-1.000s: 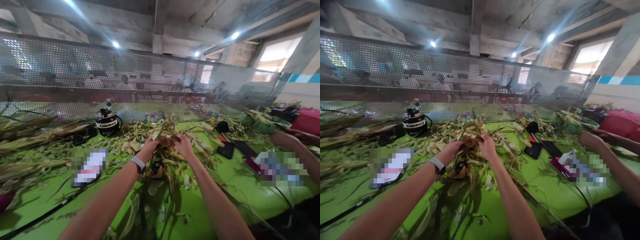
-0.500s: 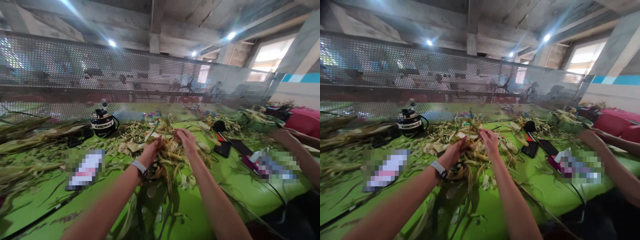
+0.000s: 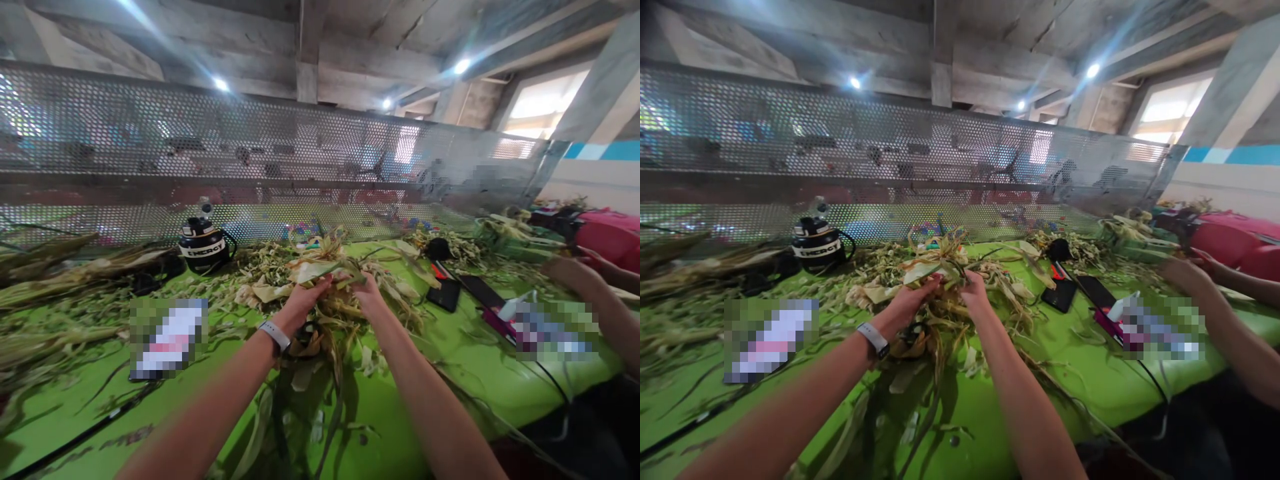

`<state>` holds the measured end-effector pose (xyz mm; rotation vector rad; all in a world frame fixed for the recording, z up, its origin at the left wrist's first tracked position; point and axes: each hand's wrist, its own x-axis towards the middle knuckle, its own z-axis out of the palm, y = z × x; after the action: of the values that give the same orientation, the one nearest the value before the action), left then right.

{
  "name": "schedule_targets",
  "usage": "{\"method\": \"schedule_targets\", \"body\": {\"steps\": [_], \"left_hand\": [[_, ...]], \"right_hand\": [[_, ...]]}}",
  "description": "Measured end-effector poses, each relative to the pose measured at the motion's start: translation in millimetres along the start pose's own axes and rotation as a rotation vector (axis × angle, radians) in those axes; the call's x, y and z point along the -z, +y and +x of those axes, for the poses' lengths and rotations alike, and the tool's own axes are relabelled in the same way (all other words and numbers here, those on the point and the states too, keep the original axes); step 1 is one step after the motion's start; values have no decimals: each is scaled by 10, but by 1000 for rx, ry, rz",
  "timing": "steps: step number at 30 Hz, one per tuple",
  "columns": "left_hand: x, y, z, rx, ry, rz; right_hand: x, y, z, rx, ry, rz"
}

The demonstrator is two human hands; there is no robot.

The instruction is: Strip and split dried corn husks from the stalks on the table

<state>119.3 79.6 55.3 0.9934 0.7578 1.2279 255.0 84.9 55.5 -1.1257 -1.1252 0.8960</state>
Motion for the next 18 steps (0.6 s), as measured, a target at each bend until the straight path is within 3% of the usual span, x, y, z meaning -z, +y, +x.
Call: {"method": "schedule_targets", "body": {"steps": [7,18], "left_hand": [[31,23,79,176,183,-190],[35,92,113,260,213,-277]], "right_hand": [[-19,9,17,-33,101,228],[-83,-15,0,-125,142,421]]}}
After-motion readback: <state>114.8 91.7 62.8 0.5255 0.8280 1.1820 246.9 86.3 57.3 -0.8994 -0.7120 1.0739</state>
